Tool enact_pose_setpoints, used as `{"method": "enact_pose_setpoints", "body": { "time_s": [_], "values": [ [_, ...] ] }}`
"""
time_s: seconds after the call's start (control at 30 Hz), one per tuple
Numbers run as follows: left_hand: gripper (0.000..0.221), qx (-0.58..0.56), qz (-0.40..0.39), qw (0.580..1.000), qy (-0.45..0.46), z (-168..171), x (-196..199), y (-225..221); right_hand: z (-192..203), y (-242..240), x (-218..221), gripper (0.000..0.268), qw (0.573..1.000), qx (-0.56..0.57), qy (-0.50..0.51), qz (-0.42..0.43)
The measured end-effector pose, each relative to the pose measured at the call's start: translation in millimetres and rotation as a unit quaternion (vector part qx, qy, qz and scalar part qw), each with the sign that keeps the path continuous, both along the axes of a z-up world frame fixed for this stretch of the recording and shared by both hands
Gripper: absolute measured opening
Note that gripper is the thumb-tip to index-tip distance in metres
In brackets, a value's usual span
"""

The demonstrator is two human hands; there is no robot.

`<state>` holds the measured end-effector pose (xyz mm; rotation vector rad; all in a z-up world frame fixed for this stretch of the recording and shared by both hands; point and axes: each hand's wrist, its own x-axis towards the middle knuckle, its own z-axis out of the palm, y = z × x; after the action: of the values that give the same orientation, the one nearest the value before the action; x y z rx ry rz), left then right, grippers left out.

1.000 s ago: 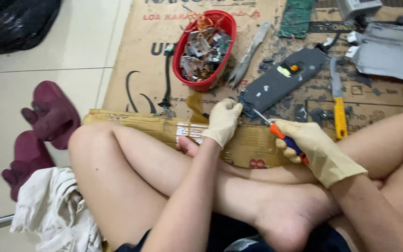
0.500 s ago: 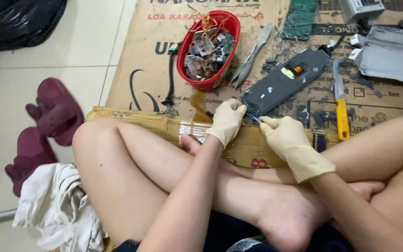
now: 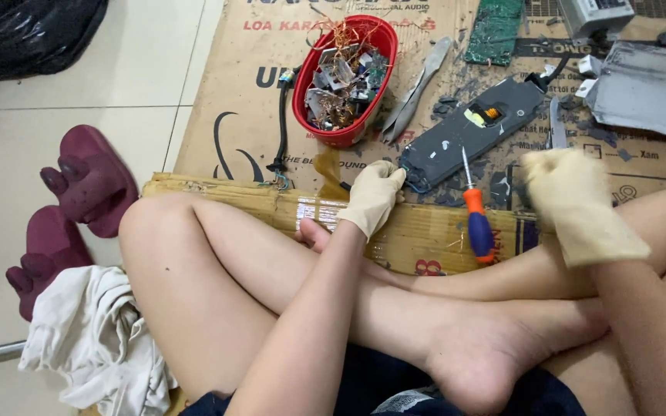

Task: Disassembling an electronic component by unscrewing casing screws and prying the parts apart while sitting on the floor.

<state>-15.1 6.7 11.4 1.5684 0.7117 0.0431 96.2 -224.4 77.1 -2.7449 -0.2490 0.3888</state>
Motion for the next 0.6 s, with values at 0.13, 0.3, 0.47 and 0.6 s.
{"method": "enact_pose_setpoints", "body": {
  "time_s": [0.13, 0.3, 0.47, 0.6],
  "values": [
    [0.022, 0.071, -0.016, 0.989, 0.128, -17.7, 14.5, 4.1, -18.7, -18.1, 22.5, 0.032, 1.0, 0.003, -0.008, -0.017],
    [0.022, 0.054, 0.011, 0.99, 0.127, -15.1, 11.1, 4.3, -30.0, -16.6, 43.5, 0.032, 0.999, 0.022, -0.01, -0.042],
    [0.023, 0.052, 0.007, 0.993, 0.108, -27.1, 16.1, 4.8, 35.5, 7.4, -8.4, 0.034, 1.0, 0.018, 0.015, -0.008],
    [0.021, 0.053, 0.021, 0.992, 0.115, -30.6, 17.5, 6.3, 69.5, 41.2, -54.0, 0.033, 0.986, -0.112, 0.051, 0.112]
  ]
}}
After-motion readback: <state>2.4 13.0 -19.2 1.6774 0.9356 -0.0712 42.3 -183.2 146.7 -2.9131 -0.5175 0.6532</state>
